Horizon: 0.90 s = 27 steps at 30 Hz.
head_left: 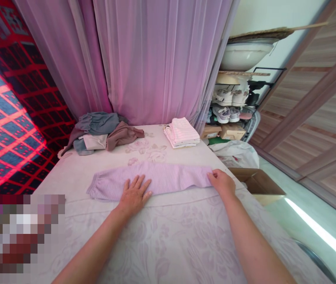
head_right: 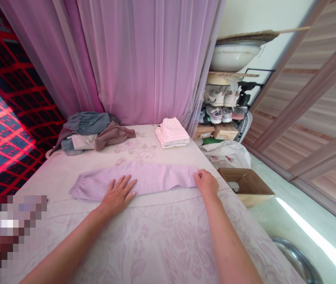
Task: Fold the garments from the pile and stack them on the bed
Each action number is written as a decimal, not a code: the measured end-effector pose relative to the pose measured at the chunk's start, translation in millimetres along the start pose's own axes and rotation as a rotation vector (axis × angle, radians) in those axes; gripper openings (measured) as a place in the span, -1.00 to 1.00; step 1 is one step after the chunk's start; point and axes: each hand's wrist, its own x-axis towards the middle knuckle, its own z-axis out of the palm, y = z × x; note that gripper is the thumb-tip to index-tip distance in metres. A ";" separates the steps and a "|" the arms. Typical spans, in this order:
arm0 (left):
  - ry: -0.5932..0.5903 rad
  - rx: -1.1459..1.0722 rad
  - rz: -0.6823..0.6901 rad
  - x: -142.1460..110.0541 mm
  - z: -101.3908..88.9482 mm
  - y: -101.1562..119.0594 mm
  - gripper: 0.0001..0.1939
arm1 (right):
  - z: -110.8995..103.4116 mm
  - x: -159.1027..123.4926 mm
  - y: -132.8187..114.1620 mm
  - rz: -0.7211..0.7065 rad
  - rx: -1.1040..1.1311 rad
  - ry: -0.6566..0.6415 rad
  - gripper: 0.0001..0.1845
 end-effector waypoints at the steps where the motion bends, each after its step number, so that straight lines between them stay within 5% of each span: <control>1: 0.003 0.008 -0.009 0.3 0.1 0.8 -0.46 | 0.7 -1.7 -0.4 0.012 0.008 0.039 -0.68; 6: 0.032 0.029 -0.041 0.7 -0.3 4.8 -0.47 | 1.5 -5.7 3.2 0.038 0.022 0.058 -0.58; 12: 0.050 0.049 -0.065 -0.3 -3.2 10.2 -0.46 | -9.4 3.4 2.6 0.061 -0.112 -0.175 -0.38; 16: 0.070 0.043 -0.080 0.1 -2.9 11.7 -0.46 | -13.3 14.2 4.2 0.035 -0.062 -0.245 -0.48; 23: 0.097 0.028 -0.075 -0.6 -0.9 11.1 -0.48 | 2.5 14.5 16.0 0.107 0.259 0.065 -0.60; 27: 0.109 0.033 -0.070 -0.8 0.9 10.5 -0.47 | 12.5 13.2 19.3 0.100 0.389 0.051 -0.42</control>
